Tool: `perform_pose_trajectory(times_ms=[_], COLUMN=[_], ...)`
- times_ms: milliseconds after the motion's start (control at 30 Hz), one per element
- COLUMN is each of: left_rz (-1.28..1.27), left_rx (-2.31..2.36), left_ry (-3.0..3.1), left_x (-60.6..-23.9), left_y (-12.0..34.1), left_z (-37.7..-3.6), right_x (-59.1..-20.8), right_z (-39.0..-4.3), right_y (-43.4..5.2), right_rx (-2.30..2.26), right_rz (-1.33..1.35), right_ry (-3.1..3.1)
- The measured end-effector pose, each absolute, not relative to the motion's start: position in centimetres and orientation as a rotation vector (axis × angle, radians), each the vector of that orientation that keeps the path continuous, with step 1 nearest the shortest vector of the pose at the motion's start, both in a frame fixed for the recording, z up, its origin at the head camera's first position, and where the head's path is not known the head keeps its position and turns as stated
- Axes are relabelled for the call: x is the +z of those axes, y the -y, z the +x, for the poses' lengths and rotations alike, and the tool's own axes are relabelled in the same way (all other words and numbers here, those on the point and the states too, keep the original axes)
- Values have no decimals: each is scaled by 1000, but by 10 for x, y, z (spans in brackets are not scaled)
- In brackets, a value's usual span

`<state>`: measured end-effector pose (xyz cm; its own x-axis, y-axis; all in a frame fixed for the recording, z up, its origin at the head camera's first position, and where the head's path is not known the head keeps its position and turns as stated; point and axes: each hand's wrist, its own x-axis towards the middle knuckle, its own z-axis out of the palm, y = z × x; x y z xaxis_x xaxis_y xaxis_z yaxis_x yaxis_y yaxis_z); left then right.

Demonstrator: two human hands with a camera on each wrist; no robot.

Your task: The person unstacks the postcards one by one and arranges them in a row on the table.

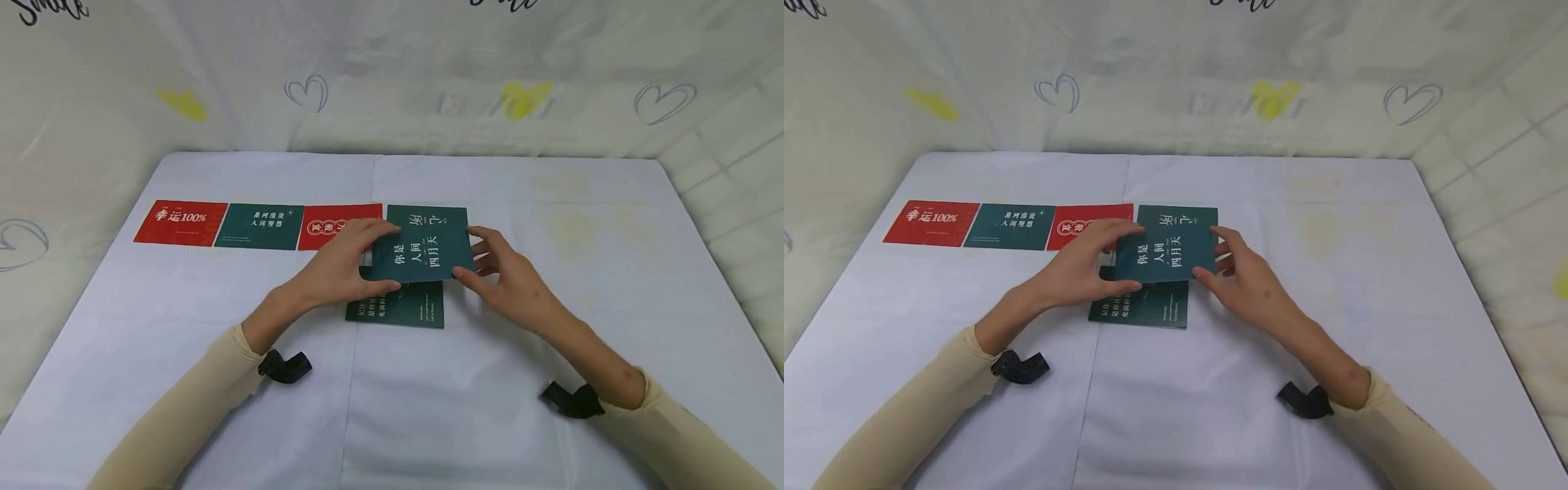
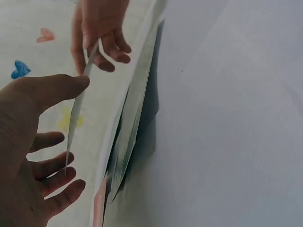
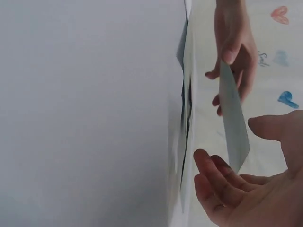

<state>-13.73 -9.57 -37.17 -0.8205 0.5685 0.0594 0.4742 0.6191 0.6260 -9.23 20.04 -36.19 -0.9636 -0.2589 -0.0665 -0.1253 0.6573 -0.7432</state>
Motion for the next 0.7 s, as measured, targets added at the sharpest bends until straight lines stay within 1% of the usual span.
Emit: perform_pose_trajectory(times_ms=[167, 400, 700], left_rz=[847, 851, 907], left_rx=[988, 976, 989], left_ry=[-2723, -2762, -2825], left_x=[-375, -374, -374], left_y=[89, 77, 64], left_z=[-140, -144, -149], right_x=[-364, -367, -369], right_z=[-89, -90, -91], right_y=[-200, -206, -213], right_rx=[-1291, -1557, -1808], right_rz=[-268, -238, -196], right_ry=[-2660, -2539, -2450])
